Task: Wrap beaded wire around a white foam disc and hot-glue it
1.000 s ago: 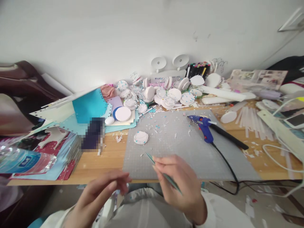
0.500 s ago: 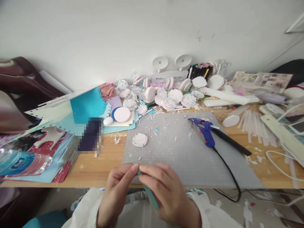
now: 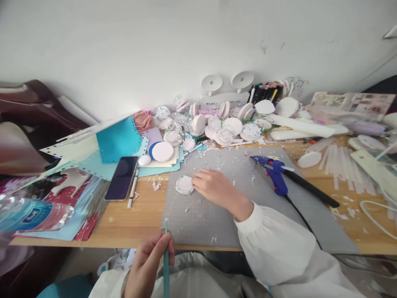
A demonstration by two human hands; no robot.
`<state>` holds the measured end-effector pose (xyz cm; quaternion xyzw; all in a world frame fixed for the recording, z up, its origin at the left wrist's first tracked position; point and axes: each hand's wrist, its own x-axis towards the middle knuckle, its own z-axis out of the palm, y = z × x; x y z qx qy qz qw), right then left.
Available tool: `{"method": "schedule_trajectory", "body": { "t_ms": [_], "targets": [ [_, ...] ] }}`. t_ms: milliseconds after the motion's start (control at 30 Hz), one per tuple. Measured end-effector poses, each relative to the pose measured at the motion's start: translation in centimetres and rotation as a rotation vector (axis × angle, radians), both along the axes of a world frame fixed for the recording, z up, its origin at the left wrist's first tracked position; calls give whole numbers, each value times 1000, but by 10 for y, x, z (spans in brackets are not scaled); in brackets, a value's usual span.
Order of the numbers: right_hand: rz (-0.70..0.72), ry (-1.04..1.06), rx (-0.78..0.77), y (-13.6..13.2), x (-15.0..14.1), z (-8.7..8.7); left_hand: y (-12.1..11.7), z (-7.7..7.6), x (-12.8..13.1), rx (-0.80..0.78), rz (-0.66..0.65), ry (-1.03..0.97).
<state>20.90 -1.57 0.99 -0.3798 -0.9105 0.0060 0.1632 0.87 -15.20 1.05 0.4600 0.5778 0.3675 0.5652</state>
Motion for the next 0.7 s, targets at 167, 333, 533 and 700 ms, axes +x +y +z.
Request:
{"method": "schedule_trajectory", "body": {
  "t_ms": [167,333,533,700],
  "targets": [
    [-77,24,1,-1,-17,-1,3,1,-4,-8,-24,3],
    [-162,137,-40,-17,-10,7,10,-2,-10,21,-63,12],
    [-550,396,183,-55,53,6,21,-3,-22,60,-83,-6],
    [-1066,209,395,-71,116,-15,39,-1,-22,64,-195,-1]
  ]
}}
